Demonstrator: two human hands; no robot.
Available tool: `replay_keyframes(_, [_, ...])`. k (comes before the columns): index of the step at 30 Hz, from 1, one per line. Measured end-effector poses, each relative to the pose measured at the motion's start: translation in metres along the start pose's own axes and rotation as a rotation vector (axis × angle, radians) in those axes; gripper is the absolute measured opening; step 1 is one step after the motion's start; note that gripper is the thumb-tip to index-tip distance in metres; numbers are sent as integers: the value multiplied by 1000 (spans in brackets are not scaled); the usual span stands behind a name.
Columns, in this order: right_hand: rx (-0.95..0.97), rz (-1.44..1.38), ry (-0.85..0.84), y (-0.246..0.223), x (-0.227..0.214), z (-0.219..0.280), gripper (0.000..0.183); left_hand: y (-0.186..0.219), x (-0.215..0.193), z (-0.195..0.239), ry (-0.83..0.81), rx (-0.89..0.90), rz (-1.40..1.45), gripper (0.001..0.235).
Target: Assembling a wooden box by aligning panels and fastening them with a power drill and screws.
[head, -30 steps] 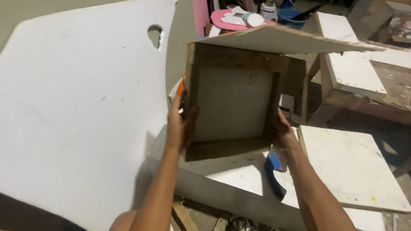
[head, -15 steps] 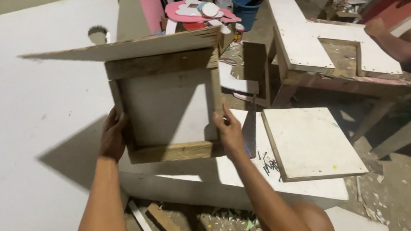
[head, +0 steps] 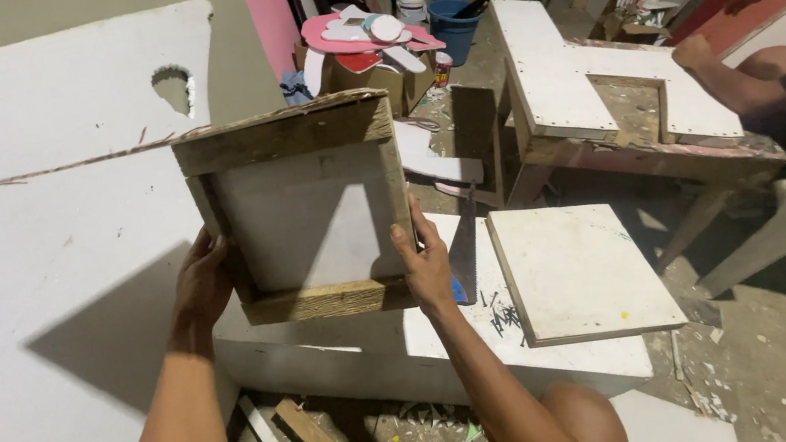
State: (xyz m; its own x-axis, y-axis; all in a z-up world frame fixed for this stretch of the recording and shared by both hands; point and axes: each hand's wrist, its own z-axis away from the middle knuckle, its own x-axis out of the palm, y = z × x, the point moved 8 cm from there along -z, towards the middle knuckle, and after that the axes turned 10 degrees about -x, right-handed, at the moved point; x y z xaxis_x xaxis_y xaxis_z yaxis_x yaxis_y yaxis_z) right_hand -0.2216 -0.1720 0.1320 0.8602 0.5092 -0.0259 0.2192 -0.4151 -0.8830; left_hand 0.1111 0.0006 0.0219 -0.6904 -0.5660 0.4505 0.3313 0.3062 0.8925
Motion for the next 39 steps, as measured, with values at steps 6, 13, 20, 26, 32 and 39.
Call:
replay_keyframes(6, [4, 5, -17, 5, -5, -2, 65, -5, 1, 1, -3, -5, 8, 52])
replay_keyframes(13, [-14, -7, -45, 33, -10, -20, 63, 19, 33, 26, 55, 30, 72, 50])
replay_keyframes(20, [85, 112, -120, 54, -13, -33, 71, 24, 53, 42, 141, -130, 240, 77])
replay_keyframes(26, [183, 395, -207, 28, -12, -30, 63, 50, 93, 74, 171, -268, 230, 88])
replay_keyframes(32, [223, 443, -250, 2, -15, -19, 64, 41, 101, 76, 241, -306, 495, 69])
replay_keyframes(39, [221, 414, -211, -16, -17, -2, 60, 11, 54, 56, 446, -143, 174, 65])
